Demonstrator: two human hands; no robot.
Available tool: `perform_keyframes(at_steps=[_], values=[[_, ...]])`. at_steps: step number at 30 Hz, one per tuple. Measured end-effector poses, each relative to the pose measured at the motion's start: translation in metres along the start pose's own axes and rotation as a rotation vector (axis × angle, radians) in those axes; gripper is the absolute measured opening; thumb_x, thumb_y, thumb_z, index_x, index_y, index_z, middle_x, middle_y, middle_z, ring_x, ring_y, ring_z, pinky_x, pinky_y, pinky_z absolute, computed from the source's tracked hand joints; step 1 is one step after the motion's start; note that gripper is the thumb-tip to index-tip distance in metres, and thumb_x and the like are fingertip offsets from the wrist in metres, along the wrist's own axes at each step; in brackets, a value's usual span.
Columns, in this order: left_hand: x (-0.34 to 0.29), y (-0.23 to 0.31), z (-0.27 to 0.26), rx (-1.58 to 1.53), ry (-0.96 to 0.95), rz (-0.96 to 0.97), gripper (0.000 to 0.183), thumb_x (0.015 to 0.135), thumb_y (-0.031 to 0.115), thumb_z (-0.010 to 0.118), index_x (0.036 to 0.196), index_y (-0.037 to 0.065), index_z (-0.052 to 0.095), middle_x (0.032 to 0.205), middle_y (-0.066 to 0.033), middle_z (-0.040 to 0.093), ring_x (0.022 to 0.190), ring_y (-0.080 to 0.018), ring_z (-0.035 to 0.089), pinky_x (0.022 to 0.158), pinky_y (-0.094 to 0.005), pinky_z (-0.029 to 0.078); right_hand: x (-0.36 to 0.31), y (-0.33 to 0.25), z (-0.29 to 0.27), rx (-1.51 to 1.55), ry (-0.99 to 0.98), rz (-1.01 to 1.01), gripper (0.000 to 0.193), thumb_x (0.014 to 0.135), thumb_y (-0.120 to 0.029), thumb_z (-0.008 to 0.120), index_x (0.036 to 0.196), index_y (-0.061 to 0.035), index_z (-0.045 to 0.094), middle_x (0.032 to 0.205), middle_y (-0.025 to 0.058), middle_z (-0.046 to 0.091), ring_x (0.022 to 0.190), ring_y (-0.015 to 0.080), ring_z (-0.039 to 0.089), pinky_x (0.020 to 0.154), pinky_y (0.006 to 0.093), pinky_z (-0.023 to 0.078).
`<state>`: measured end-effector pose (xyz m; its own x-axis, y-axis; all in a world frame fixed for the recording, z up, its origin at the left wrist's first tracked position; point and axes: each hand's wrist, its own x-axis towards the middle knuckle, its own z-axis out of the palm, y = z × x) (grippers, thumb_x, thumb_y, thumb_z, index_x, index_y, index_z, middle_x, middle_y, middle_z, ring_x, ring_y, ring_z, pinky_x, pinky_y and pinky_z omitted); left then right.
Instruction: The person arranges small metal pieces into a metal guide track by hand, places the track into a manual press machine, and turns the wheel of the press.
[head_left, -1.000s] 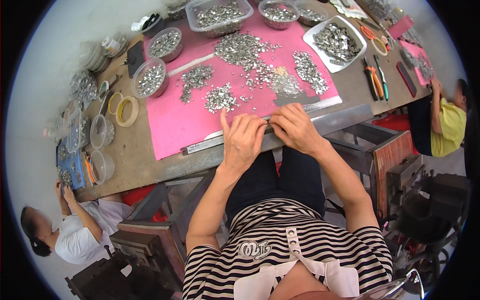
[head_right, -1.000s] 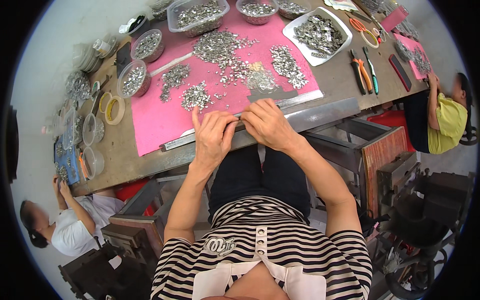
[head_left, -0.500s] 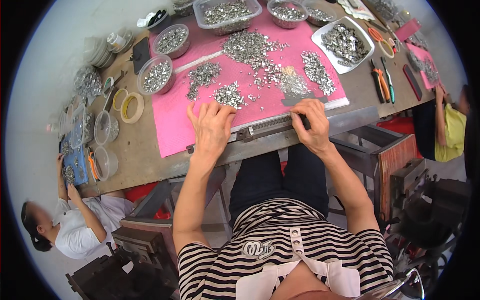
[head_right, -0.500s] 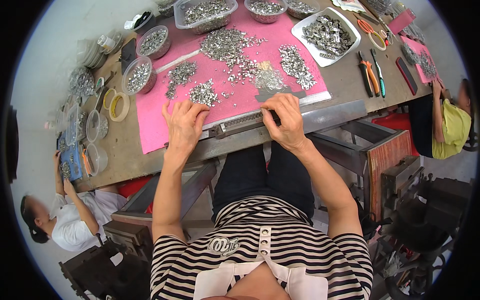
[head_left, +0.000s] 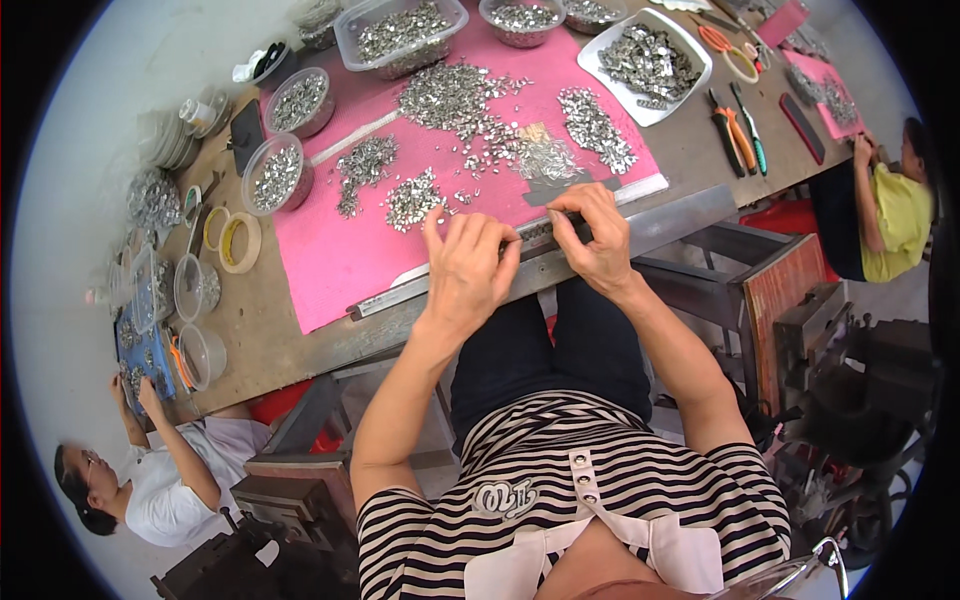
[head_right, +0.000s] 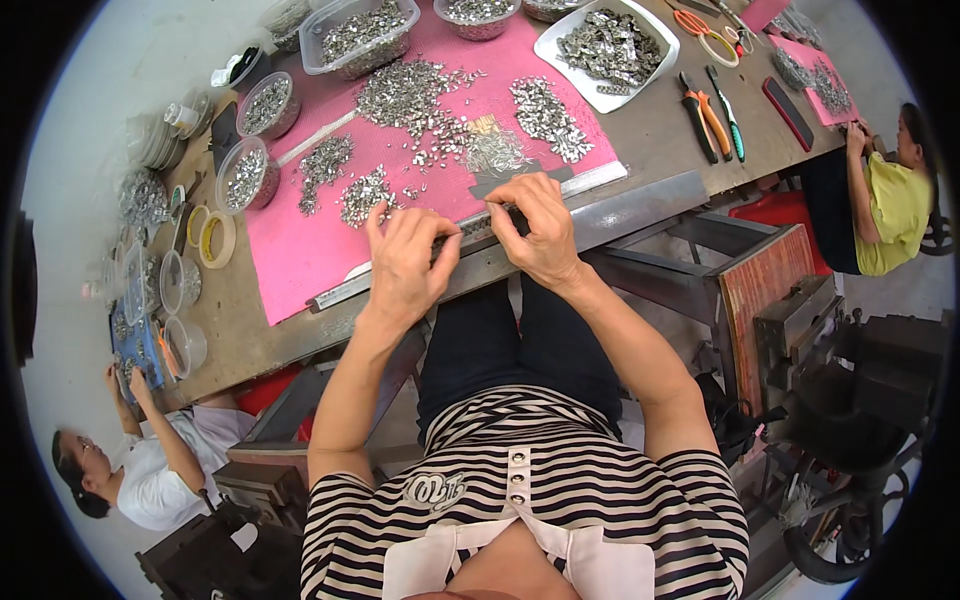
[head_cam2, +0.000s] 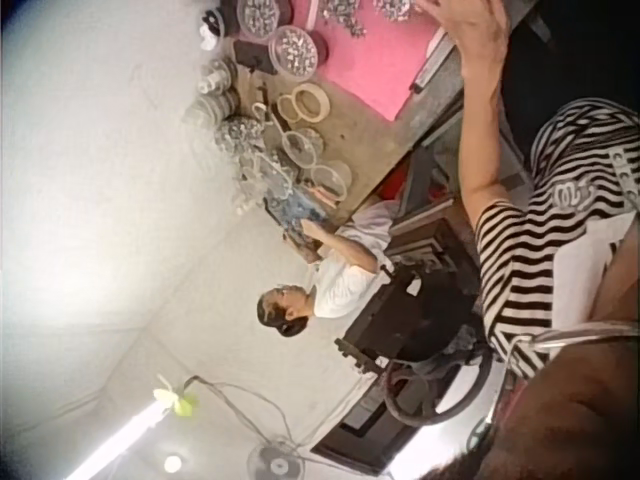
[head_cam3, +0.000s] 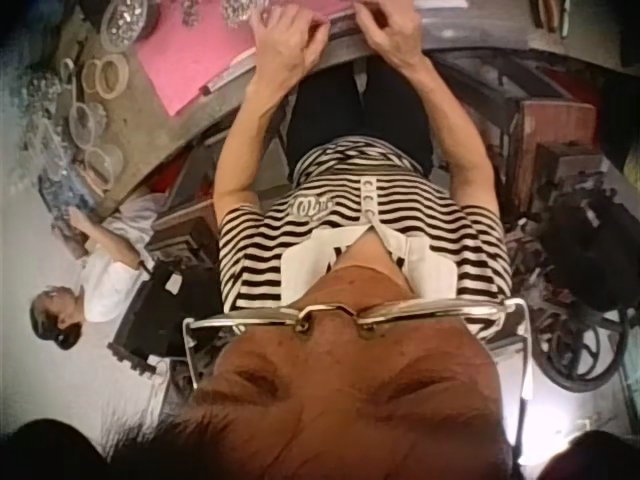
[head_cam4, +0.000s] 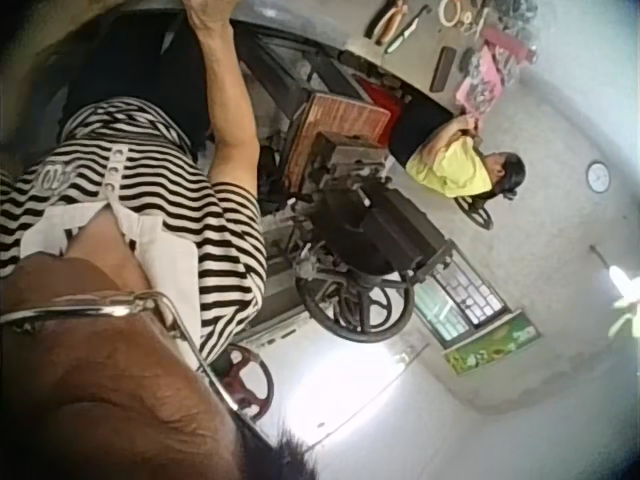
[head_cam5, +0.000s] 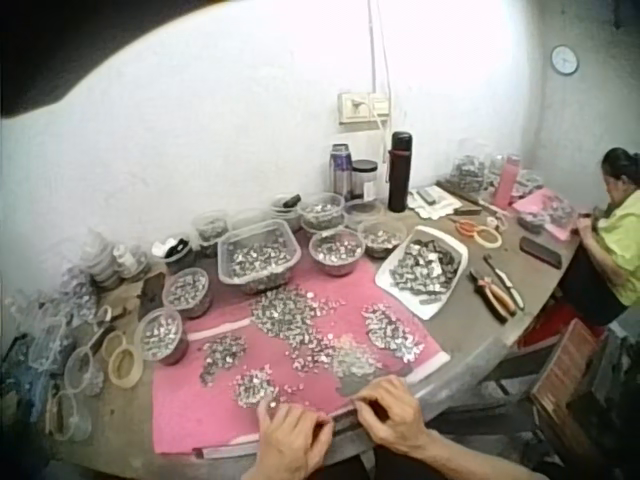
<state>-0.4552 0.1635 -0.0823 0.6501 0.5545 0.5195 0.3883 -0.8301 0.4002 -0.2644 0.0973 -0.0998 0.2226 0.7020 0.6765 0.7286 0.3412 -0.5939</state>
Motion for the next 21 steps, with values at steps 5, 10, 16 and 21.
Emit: perform_keyframes(at_steps=[5, 10, 16, 21], values=[[0.000, 0.006, 0.011, -0.010, -0.001, -0.027, 0.014, 0.083, 0.010, 0.076, 0.094, 0.008, 0.067, 0.089, -0.0038, 0.062, 0.088, -0.0238, 0.061, 0.108, -0.0545, 0.035, -0.003, 0.002, 0.000, 0.030, 0.015, 0.031, 0.017, 0.080, 0.003, 0.075, 0.093, -0.0043, 0.068, 0.085, 0.0059, 0.067, 0.084, 0.0249, 0.063, 0.080, 0.0365, 0.045], [0.000, 0.007, 0.012, -0.017, -0.007, -0.021, 0.014, 0.085, 0.010, 0.075, 0.096, 0.007, 0.067, 0.088, -0.0047, 0.060, 0.088, -0.0246, 0.060, 0.110, -0.0555, 0.035, -0.003, 0.003, 0.000, 0.045, 0.013, 0.060, 0.016, 0.080, 0.003, 0.075, 0.093, -0.0043, 0.068, 0.085, 0.0057, 0.067, 0.083, 0.0247, 0.063, 0.078, 0.0367, 0.045], [-0.011, 0.007, 0.000, -0.050, 0.083, -0.109, 0.020, 0.089, 0.014, 0.075, 0.106, 0.008, 0.068, 0.099, -0.0064, 0.067, 0.097, -0.0248, 0.063, 0.114, -0.0536, 0.032, -0.011, 0.008, -0.007, 0.043, -0.059, 0.055, 0.017, 0.081, 0.002, 0.074, 0.096, -0.0027, 0.068, 0.091, 0.0085, 0.067, 0.086, 0.0269, 0.063, 0.081, 0.0376, 0.047], [-0.048, -0.004, -0.028, 0.142, 0.101, -0.255, 0.034, 0.087, 0.025, 0.080, 0.112, 0.007, 0.066, 0.105, -0.0076, 0.065, 0.101, -0.0275, 0.058, 0.106, -0.0485, 0.033, -0.020, 0.008, -0.028, -0.088, -0.181, -0.030, 0.029, 0.083, -0.003, 0.077, 0.110, -0.0004, 0.067, 0.108, 0.0143, 0.065, 0.100, 0.0314, 0.062, 0.089, 0.0406, 0.050]])
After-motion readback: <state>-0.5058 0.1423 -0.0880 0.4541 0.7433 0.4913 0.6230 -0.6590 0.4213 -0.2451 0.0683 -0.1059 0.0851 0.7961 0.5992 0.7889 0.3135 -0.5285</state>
